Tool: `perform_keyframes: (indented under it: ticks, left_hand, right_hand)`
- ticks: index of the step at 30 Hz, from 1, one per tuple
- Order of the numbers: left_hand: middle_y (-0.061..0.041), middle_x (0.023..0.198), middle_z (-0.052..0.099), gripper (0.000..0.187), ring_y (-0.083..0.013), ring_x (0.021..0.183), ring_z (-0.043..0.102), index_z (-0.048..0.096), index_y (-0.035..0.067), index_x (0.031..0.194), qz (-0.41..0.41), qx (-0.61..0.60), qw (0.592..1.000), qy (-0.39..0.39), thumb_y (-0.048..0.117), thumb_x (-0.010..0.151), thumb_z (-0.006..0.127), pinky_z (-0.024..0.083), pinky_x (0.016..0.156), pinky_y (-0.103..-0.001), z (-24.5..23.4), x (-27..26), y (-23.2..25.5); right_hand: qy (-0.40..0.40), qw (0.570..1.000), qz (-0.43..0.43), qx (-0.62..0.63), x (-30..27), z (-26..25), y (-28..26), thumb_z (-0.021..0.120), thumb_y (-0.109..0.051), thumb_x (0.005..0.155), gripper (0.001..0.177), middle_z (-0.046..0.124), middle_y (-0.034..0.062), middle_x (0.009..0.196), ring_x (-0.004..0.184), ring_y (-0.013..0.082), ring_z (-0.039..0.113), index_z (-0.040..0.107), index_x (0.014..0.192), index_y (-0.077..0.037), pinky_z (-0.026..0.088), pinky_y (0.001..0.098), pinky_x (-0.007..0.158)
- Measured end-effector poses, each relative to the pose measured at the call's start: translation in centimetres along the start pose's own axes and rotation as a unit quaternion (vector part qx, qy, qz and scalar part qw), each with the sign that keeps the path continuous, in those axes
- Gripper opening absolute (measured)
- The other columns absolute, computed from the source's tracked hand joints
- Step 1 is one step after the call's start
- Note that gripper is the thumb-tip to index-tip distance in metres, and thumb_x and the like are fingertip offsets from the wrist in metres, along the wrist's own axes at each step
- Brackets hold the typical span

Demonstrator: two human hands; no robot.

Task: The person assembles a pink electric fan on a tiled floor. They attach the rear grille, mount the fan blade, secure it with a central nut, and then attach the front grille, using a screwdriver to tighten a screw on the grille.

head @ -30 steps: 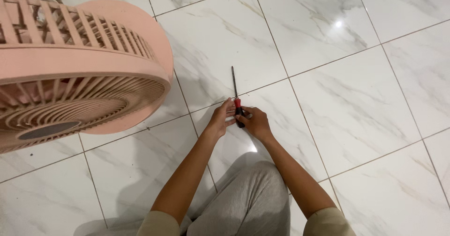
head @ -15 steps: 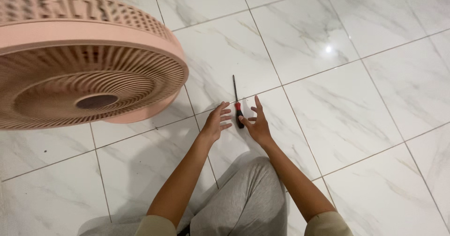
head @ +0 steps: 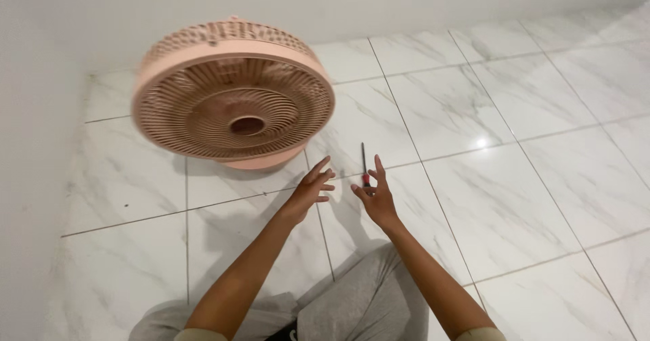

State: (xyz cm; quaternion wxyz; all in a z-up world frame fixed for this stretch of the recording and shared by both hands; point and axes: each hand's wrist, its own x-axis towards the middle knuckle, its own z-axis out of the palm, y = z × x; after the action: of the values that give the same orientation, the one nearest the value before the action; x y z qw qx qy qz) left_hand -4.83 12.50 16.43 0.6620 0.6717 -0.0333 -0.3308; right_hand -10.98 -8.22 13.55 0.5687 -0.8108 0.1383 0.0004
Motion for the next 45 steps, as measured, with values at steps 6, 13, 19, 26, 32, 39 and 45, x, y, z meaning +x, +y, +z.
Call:
perform_keyframes:
  ticks: [6,13,19,26,32,39,45]
  left_hand:
    - [-0.014,0.142,0.059,0.058,-0.0272,0.121,0.063,0.042,0.018,0.155,0.19,0.162,0.96,0.128,0.033,0.102,0.057,0.054,0.098,-0.041,-4.8,-5.7,4.9]
    - [-0.012,0.126,0.06,0.033,-0.0263,0.118,0.063,0.061,0.009,0.129,0.378,0.278,0.815,0.339,0.024,0.1,0.068,0.053,0.102,-0.042,-9.4,-12.5,10.5]
    - [-0.017,0.14,0.049,0.058,-0.0344,0.138,0.042,0.048,0.011,0.139,0.449,0.376,0.627,0.514,0.036,0.096,0.077,0.035,0.113,-0.055,-14.6,-14.1,14.5]
    - [-0.021,0.162,0.04,0.06,-0.0376,0.151,0.036,0.045,0.016,0.15,0.376,0.448,0.685,0.433,0.046,0.104,0.07,0.037,0.116,-0.056,-17.9,-14.2,15.6]
    - [-0.019,0.15,0.05,0.065,-0.0362,0.14,0.048,0.039,0.008,0.155,0.35,0.325,0.777,0.411,0.041,0.104,0.059,0.043,0.112,-0.049,-18.0,-13.4,15.0]
    - [-0.019,0.149,0.051,0.061,-0.0375,0.137,0.05,0.041,0.007,0.153,0.359,0.35,0.744,0.441,0.039,0.105,0.06,0.044,0.11,-0.05,-17.3,-13.6,14.4]
    - [-0.016,0.148,0.052,0.06,-0.0361,0.134,0.051,0.043,0.01,0.153,0.346,0.341,0.746,0.457,0.041,0.104,0.061,0.046,0.109,-0.049,-16.8,-13.6,14.2]
  right_hand:
    - [-0.004,0.999,-0.047,-0.019,0.1,1.3,-5.6,0.073,-0.031,0.09,0.101,0.036,0.0248,0.159,0.113,0.0347,0.069,0.004,0.164,-0.029,0.06,0.0418,0.089]
    - [0.016,0.987,-0.16,0.008,-0.1,1.8,-13.6,0.071,-0.03,0.093,0.098,0.025,0.0236,0.165,0.136,0.0434,0.049,0.003,0.163,-0.029,0.05,0.0538,0.104]
    - [0.016,0.972,-0.235,0.0,0.8,1.8,-19.4,0.068,-0.03,0.099,0.092,0.015,0.0199,0.17,0.146,0.0456,0.035,0.003,0.164,-0.028,0.041,0.0573,0.112]
    - [-0.022,0.968,-0.252,0.008,1.7,2.9,-21.9,0.063,-0.027,0.099,0.086,0.023,0.0178,0.166,0.144,0.0366,0.047,0.006,0.164,-0.022,0.047,0.046,0.115]
    - [-0.014,0.955,-0.296,0.018,2.2,3.3,-22.1,0.067,-0.023,0.097,0.092,0.027,0.0185,0.164,0.147,0.0343,0.043,0.005,0.165,-0.02,0.042,0.0457,0.119]
    - [-0.018,0.961,-0.275,-0.017,3.2,2.9,-22.1,0.069,-0.024,0.097,0.093,0.018,0.0141,0.17,0.153,0.0357,0.032,0.004,0.164,-0.022,0.035,0.0481,0.122]
    - [-0.018,0.955,-0.295,-0.017,3.6,3.1,-21.8,0.07,-0.023,0.096,0.096,0.016,0.016,0.17,0.153,0.0375,0.032,0.002,0.164,-0.023,0.038,0.0489,0.122]
